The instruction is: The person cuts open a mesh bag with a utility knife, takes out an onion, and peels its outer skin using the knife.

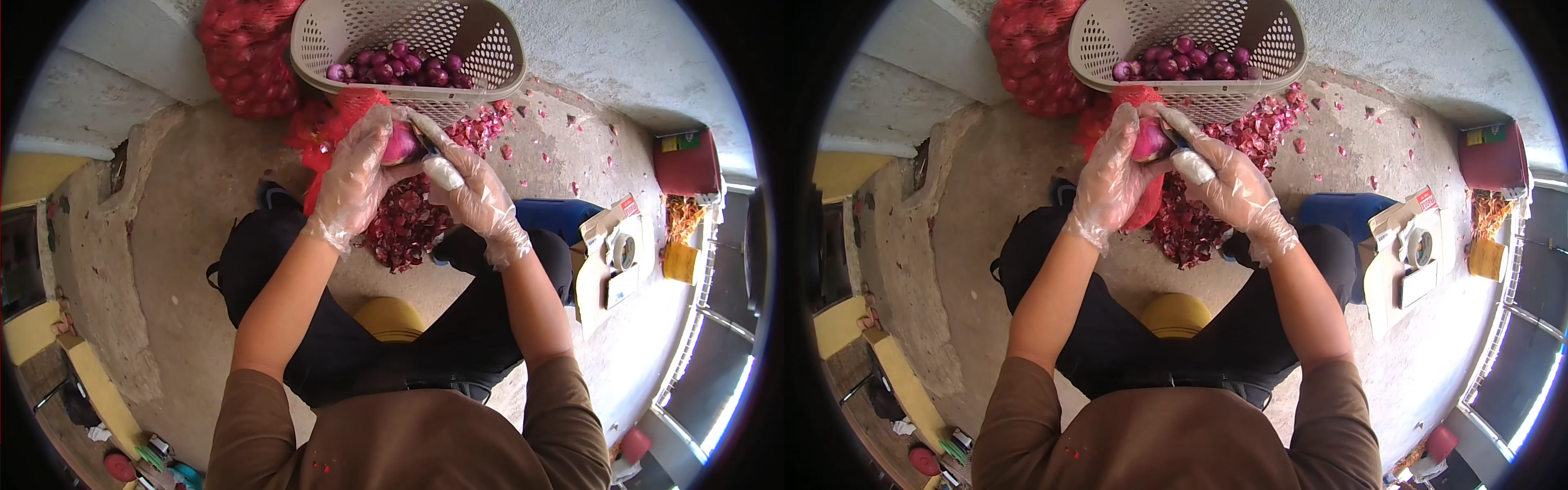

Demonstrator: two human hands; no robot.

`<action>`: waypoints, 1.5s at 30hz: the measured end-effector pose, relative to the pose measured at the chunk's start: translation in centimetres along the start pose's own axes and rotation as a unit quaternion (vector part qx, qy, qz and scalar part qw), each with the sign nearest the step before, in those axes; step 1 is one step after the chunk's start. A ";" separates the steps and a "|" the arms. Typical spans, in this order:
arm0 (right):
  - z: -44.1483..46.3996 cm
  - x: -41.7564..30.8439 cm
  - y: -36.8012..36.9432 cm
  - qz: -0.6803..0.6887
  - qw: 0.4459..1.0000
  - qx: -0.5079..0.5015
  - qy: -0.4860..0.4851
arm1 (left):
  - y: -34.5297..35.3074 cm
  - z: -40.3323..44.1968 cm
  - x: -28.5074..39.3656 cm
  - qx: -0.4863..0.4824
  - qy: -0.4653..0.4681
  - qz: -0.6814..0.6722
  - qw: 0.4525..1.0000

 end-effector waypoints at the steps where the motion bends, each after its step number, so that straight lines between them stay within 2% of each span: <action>1: 0.0 0.1 0.0 0.002 1.000 -0.002 0.020 | -0.1 0.1 -0.1 -0.012 -0.006 -0.024 1.000; 5: 0.3 0.6 -0.1 0.005 0.999 0.042 -0.023 | 0.6 0.1 0.3 -0.024 -0.017 -0.121 0.992; 7: 0.6 1.2 -0.4 -0.030 0.995 0.074 -0.063 | 0.2 -0.3 0.1 0.030 -0.014 -0.102 0.994; 8: 0.6 1.3 -0.6 -0.019 0.996 0.073 -0.052 | 0.0 -0.4 0.0 0.057 -0.013 -0.092 0.994; 11: 0.1 0.7 -1.2 0.005 0.997 0.074 -0.018 | 0.1 -0.4 0.8 0.053 -0.006 -0.072 0.996; 14: -0.3 0.2 -1.5 0.011 0.996 0.082 0.017 | 0.3 0.1 0.8 0.049 0.030 -0.109 0.992; 17: 0.1 1.2 -1.5 -0.019 0.998 0.058 -0.023 | -0.2 0.4 0.6 0.023 0.004 -0.115 0.993; 19: 0.1 1.1 -1.1 -0.026 0.998 0.037 -0.048 | -0.4 0.1 0.5 0.044 -0.005 -0.079 0.996; 21: -0.1 0.7 -0.7 -0.042 0.999 0.006 -0.031 | -0.8 -0.1 0.4 0.047 -0.011 -0.056 0.997; 23: -0.4 -0.1 -0.5 -0.074 0.996 -0.035 0.027 | -1.2 -0.1 0.3 0.034 -0.014 -0.045 0.998; 26: -0.5 -0.1 -0.6 -0.107 0.991 -0.049 0.056 | -1.1 -0.3 0.6 0.034 -0.031 0.014 0.999; 29: -0.4 0.6 -1.0 -0.122 0.990 -0.052 0.054 | 0.1 -0.3 1.2 0.060 -0.046 0.104 0.992; 32: -0.6 -0.1 -0.7 -0.065 0.996 -0.056 0.015 | -0.6 -0.1 1.5 0.030 -0.029 0.210 0.977; 35: -0.7 0.1 -0.4 -0.002 0.997 -0.074 0.013 | -0.8 -0.1 1.7 0.045 -0.060 0.196 0.978; 38: -0.8 0.2 -0.4 0.008 0.995 -0.086 0.055 | -1.1 -0.2 1.5 0.032 -0.088 0.183 0.979; 41: -0.8 0.3 -0.4 0.015 0.996 -0.080 0.043 | -0.8 -0.1 1.9 0.041 -0.100 0.179 0.978; 45: -0.7 0.0 -0.4 0.018 0.996 -0.075 0.039 | -0.3 0.0 2.2 0.054 -0.062 0.222 0.972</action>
Point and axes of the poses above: each hand's wrist, its own z-axis towards the middle knuckle, its own y-axis out of the palm, x = y × z, the point moved 4 cm from there along z, towards the middle knuckle, and after that the axes turned 11 degrees about -x, right-handed, at the moved point
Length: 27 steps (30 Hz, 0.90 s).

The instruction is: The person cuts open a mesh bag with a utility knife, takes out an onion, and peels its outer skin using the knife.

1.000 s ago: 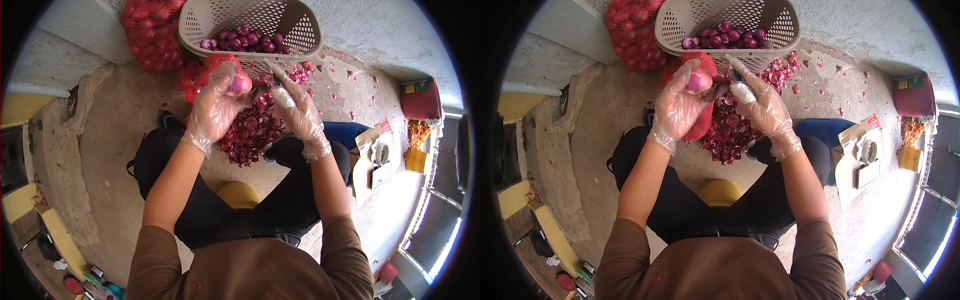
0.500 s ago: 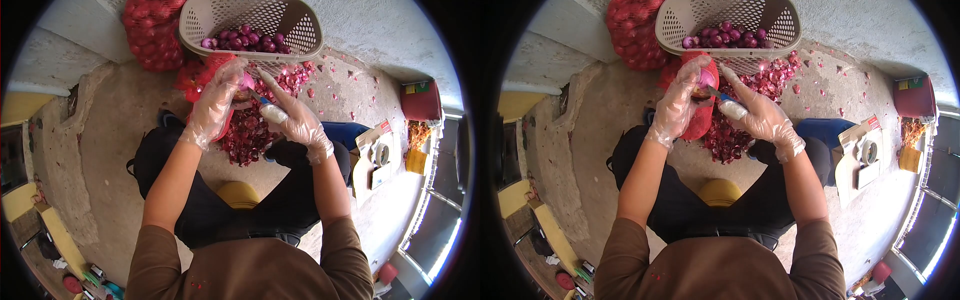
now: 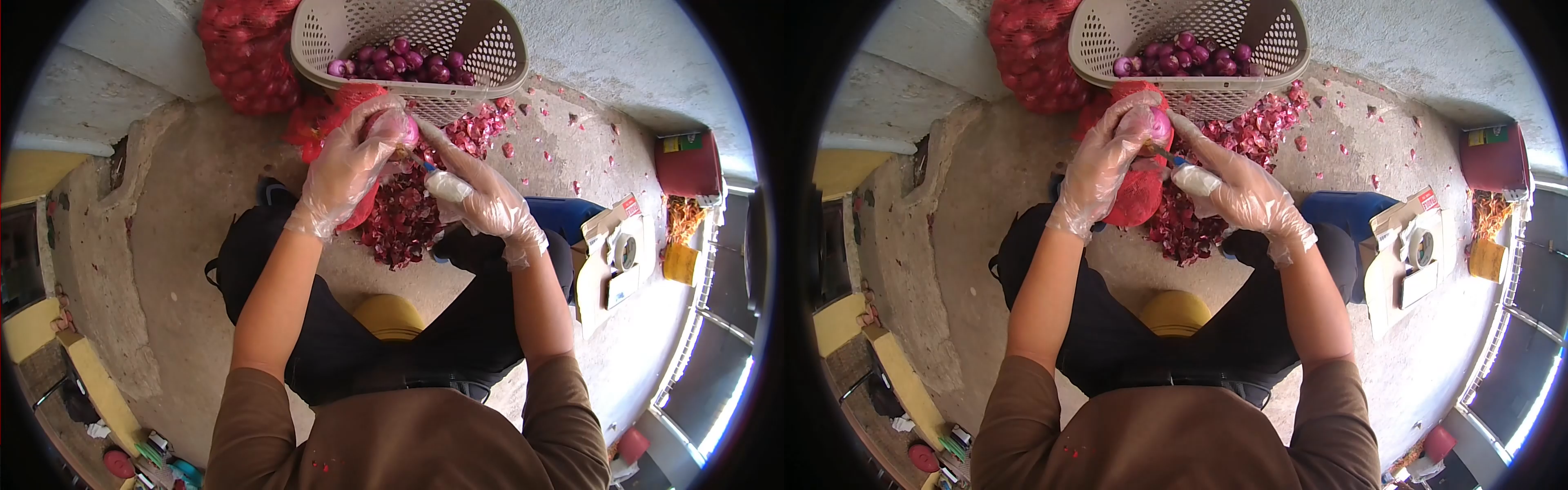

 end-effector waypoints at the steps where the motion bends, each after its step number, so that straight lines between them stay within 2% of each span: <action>1: 0.0 -0.2 0.0 -0.003 1.000 -0.002 0.007 | 0.0 0.0 0.1 0.003 0.002 -0.005 1.000; 8: -0.3 -0.1 0.0 0.066 0.997 -0.038 0.004 | -0.5 0.0 -0.3 -0.009 -0.006 -0.048 0.999; 11: -0.4 -0.5 0.2 0.092 0.995 -0.049 -0.004 | -0.8 0.3 -0.4 -0.031 0.031 -0.072 0.996; 14: -0.6 -0.9 0.3 0.085 0.995 -0.043 -0.012 | -0.8 0.1 -0.3 -0.053 -0.010 -0.078 0.995; 17: -0.6 -1.0 0.3 0.064 0.997 -0.037 -0.036 | -0.3 0.3 -0.5 -0.111 -0.009 -0.147 0.983; 20: -0.7 -1.1 0.5 0.060 0.997 -0.036 -0.026 | 1.2 -0.1 0.1 -0.016 -0.057 -0.282 0.958; 23: -0.7 -0.2 0.4 0.075 0.995 -0.056 -0.034 | 0.8 -0.3 -1.1 0.028 -0.135 -0.394 0.909; 27: -0.6 -0.5 0.5 0.033 0.993 -0.036 -0.105 | 1.1 -0.2 -1.5 -0.044 -0.125 -0.461 0.877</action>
Point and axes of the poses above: each hand's wrist, its own z-axis towards the middle knuckle, its own y-axis out of the palm, x = y × z, the point moved 4 cm from there along z, towards the middle knuckle, and after that the axes turned 11 degrees about -x, right-handed, at the moved point
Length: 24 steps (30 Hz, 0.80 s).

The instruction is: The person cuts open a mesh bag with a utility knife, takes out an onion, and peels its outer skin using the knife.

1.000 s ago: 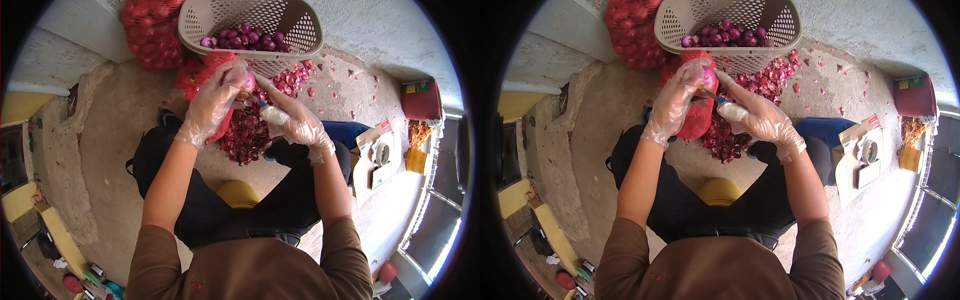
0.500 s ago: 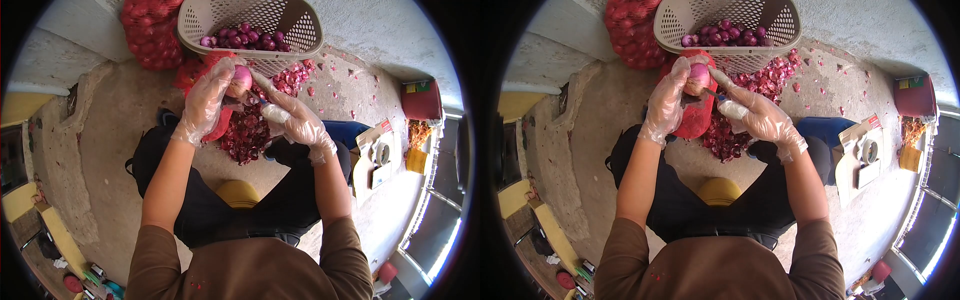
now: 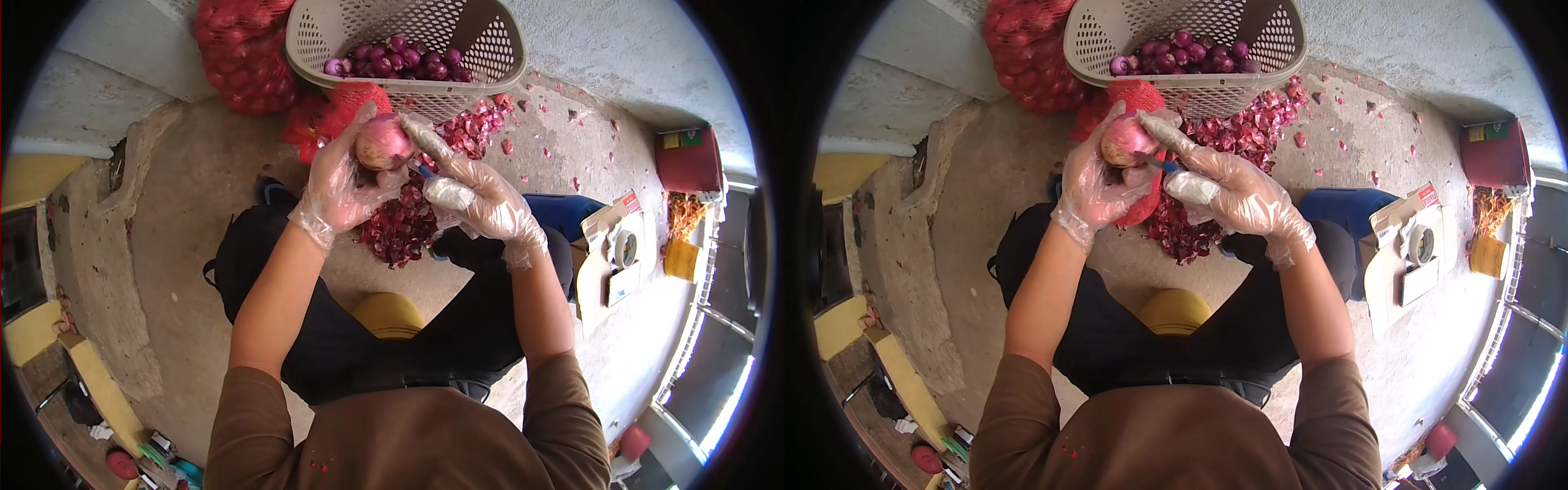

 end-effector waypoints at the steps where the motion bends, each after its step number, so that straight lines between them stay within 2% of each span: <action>1: 0.0 0.4 0.1 0.009 1.000 0.005 0.000 | -0.3 0.2 -0.1 -0.006 0.000 -0.016 1.000; 5: -0.2 0.2 0.1 -0.003 0.999 0.023 0.041 | -0.6 0.3 -0.2 -0.005 -0.009 -0.052 0.999; 8: -0.5 -0.4 -0.3 0.032 0.994 0.002 0.102 | -0.6 0.3 0.4 -0.046 -0.015 -0.034 0.998; 9: -0.6 -0.5 -0.4 0.034 0.993 0.000 0.114 | -0.7 0.3 0.5 -0.031 -0.007 -0.018 0.999; 17: -0.6 -0.8 -1.0 -0.005 0.997 0.035 0.070 | 0.8 -0.4 1.8 0.030 0.125 0.124 0.984; 20: -0.6 -1.4 -0.8 -0.048 0.994 0.062 0.072 | 0.1 -0.8 1.8 0.088 0.115 0.220 0.965; 24: -0.1 -1.1 -0.6 -0.173 0.983 0.060 0.031 | 0.6 -0.8 1.6 0.043 0.123 0.316 0.940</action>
Point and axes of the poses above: each hand's wrist, its own z-axis towards the middle knuckle, its own y-axis out of the palm, x = y × z, the point moved 4 cm from there along z, towards the middle knuckle, and after that the axes turned 11 degrees about -x, right-handed, at the moved point
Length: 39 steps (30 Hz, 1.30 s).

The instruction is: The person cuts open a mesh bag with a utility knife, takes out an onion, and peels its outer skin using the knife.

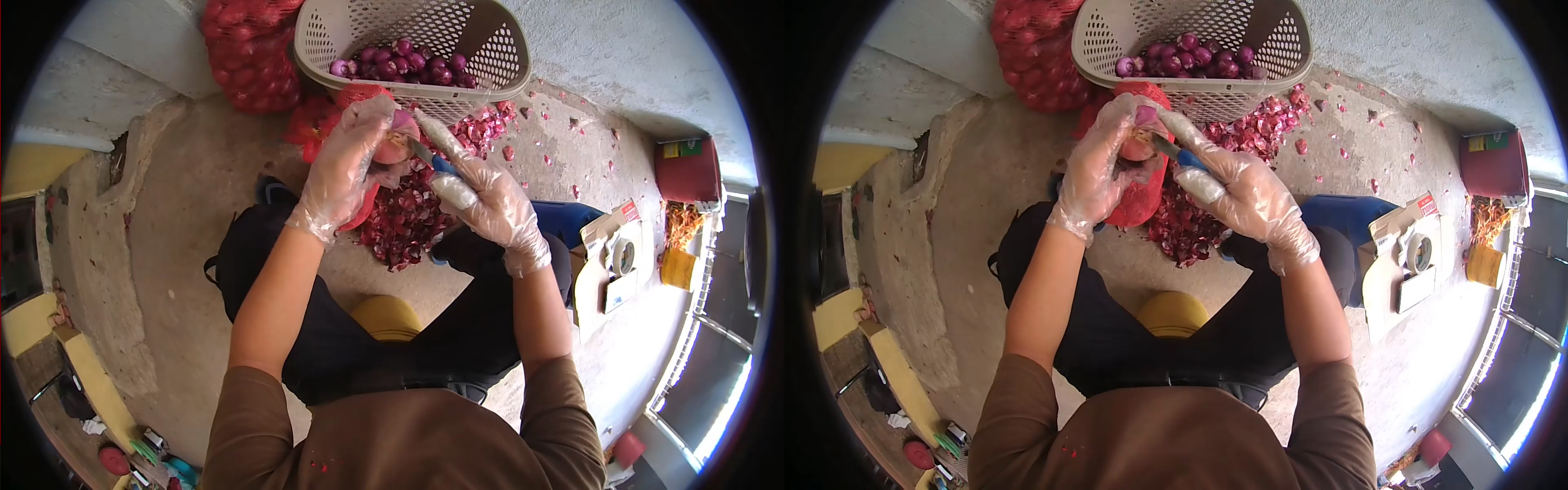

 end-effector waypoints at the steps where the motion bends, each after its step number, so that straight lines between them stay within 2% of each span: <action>1: 0.2 -0.1 0.1 -0.035 0.999 0.003 -0.016 | 0.0 0.1 -0.2 0.001 0.005 0.025 1.000; 10: 0.5 0.4 0.4 -0.072 0.997 0.018 -0.020 | -0.3 0.8 -0.9 -0.006 0.063 0.093 0.994; 14: 0.7 0.1 0.5 -0.068 0.996 -0.001 0.061 | -0.6 0.7 -1.2 -0.017 0.045 0.088 0.995; 17: 0.8 0.4 0.5 -0.044 0.998 0.025 0.043 | -0.7 0.9 -1.3 -0.053 0.054 0.061 0.995; 23: 0.3 0.8 -0.2 0.045 0.996 0.078 -0.009 | -0.4 0.3 -0.7 -0.025 0.036 0.053 0.998; 27: 0.1 0.4 0.0 0.087 0.996 0.027 -0.008 | -0.6 0.4 -0.7 -0.030 0.051 0.071 0.996; 30: 0.4 0.7 0.1 0.020 1.000 0.000 0.019 | -0.2 0.6 -0.6 -0.012 0.076 0.094 0.993; 33: 0.7 1.0 0.3 -0.063 0.996 0.021 -0.052 | 0.0 0.7 -0.7 0.000 0.081 0.108 0.991; 39: 0.7 0.8 0.5 -0.052 0.999 0.006 -0.012 | 0.3 0.8 -0.6 0.015 0.097 0.098 0.990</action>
Point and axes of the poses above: each hand's wrist, its own z-axis towards the middle knuckle, its own y-axis out of the palm, x = y × z, the point moved 4 cm from there along z, towards the middle knuckle, and after that the axes turned 11 degrees about -x, right-handed, at the moved point
